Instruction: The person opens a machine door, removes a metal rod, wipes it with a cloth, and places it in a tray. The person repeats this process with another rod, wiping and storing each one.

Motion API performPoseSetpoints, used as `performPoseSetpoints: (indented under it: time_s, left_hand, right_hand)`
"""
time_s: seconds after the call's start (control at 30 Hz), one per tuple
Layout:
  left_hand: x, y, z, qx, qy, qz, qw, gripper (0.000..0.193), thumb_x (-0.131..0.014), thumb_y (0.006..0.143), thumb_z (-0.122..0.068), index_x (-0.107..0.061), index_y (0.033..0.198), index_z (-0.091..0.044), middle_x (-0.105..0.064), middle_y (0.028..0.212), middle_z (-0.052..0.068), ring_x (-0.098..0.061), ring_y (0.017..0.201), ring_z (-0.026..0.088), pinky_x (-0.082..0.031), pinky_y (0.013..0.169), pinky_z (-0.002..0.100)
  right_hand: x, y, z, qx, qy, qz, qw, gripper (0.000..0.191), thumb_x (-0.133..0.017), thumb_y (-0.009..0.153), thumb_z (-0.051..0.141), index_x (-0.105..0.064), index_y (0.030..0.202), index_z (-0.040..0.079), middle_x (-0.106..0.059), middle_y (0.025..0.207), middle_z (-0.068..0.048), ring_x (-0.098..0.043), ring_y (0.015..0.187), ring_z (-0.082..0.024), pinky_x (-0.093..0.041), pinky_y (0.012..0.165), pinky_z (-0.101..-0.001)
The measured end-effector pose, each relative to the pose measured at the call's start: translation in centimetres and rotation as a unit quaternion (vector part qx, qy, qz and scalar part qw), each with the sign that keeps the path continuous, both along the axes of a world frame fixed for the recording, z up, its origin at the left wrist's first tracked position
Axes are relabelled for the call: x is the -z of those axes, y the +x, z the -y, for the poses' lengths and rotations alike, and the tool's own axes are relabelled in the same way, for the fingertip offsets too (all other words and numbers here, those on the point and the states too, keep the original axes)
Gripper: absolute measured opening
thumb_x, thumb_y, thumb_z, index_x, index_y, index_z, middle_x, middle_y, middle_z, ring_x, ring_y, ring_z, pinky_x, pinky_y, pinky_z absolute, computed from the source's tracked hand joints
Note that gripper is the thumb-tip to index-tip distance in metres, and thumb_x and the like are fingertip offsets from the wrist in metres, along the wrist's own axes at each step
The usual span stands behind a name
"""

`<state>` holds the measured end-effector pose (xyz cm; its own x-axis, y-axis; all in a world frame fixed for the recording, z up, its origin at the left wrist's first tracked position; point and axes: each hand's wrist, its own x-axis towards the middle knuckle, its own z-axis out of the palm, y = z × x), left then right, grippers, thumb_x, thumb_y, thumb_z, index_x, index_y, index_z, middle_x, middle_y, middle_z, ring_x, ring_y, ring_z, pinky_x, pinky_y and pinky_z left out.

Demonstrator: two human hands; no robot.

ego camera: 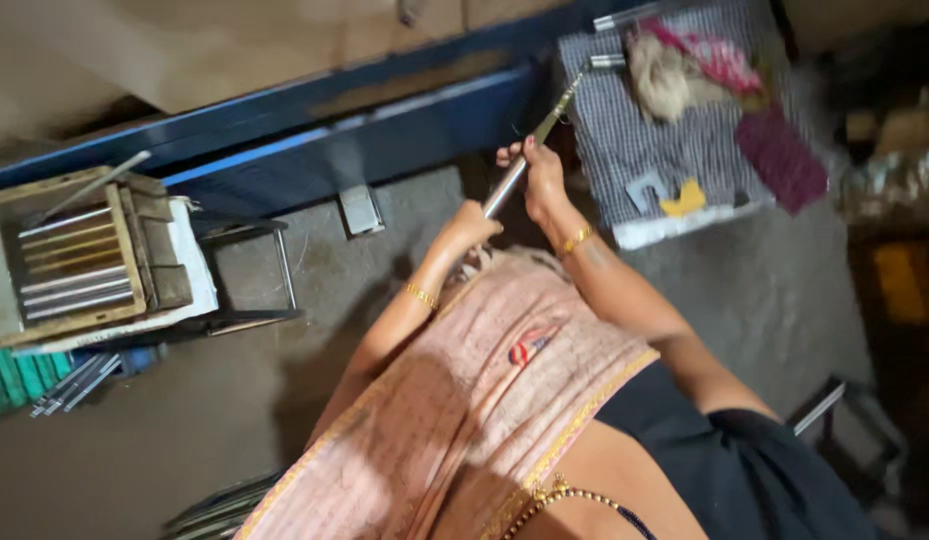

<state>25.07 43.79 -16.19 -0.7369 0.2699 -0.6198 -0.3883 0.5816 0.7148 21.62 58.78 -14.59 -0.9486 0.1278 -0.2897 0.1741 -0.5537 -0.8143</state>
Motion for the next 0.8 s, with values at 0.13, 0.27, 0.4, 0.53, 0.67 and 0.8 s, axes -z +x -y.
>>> performPoseSetpoints:
  time_s: [0.13,0.27,0.4,0.53,0.67,0.8]
  left_hand:
    - [-0.6,-0.4,-3.4,0.091,-0.059,-0.036,0.994,0.027,-0.065,0.079,-0.011,-0.069,0.100,0.006,-0.071,0.081,0.026,-0.074,0.073,0.038,-0.058,0.065,0.048]
    - [-3.2,-1.9,-7.6,0.144,-0.087,-0.126,0.978,0.030,-0.065,0.077,-0.011,-0.073,0.104,0.001,-0.072,0.094,0.029,-0.073,0.093,0.040,-0.058,0.082,0.049]
    - [-5.4,-4.4,-11.0,0.177,-0.129,-0.201,0.955,0.027,-0.061,0.081,-0.011,-0.073,0.104,-0.002,-0.072,0.102,0.027,-0.069,0.099,0.044,-0.054,0.087,0.054]
    - [-6.0,-6.3,-13.8,0.235,-0.139,-0.241,0.931,0.024,-0.058,0.084,-0.009,-0.072,0.103,-0.001,-0.073,0.100,0.027,-0.071,0.097,0.043,-0.055,0.086,0.054]
    - [-5.2,-7.6,-15.5,0.270,-0.124,-0.242,0.924,0.021,-0.060,0.083,-0.008,-0.071,0.099,0.000,-0.073,0.098,0.027,-0.072,0.094,0.043,-0.055,0.086,0.054]
    - [-4.5,-8.8,-17.3,0.324,-0.110,-0.232,0.911,0.022,-0.060,0.080,-0.006,-0.071,0.097,0.001,-0.072,0.096,0.028,-0.072,0.092,0.044,-0.056,0.085,0.053]
  right_hand:
    - [2.7,1.6,-3.8,0.116,-0.026,0.107,0.987,0.029,-0.051,0.107,0.026,-0.057,0.093,0.002,-0.064,0.079,-0.009,-0.074,0.082,-0.030,-0.064,0.085,-0.0453]
    - [1.0,-0.3,-7.6,0.213,-0.094,0.158,0.960,0.023,-0.050,0.105,0.021,-0.056,0.093,0.003,-0.062,0.076,-0.011,-0.072,0.073,-0.031,-0.064,0.076,-0.0481]
    - [-0.6,-2.9,-12.3,0.223,-0.115,0.168,0.953,0.029,-0.045,0.105,0.022,-0.051,0.088,0.000,-0.067,0.077,-0.023,-0.069,0.064,-0.033,-0.062,0.068,-0.0483]
    - [-0.7,-4.6,-16.9,0.306,-0.166,0.089,0.933,0.021,-0.051,0.104,0.013,-0.049,0.092,-0.004,-0.054,0.075,-0.016,-0.058,0.059,-0.032,-0.062,0.064,-0.0529]
    - [-0.3,-5.6,-21.3,0.352,-0.223,0.072,0.906,0.015,-0.047,0.100,0.012,-0.046,0.092,-0.001,-0.051,0.074,-0.015,-0.053,0.057,-0.031,-0.059,0.060,-0.0536]
    - [0.5,-4.8,-25.7,0.424,-0.224,0.064,0.875,0.017,-0.044,0.105,0.013,-0.044,0.096,-0.001,-0.050,0.078,-0.016,-0.060,0.065,-0.037,-0.065,0.074,-0.0578]
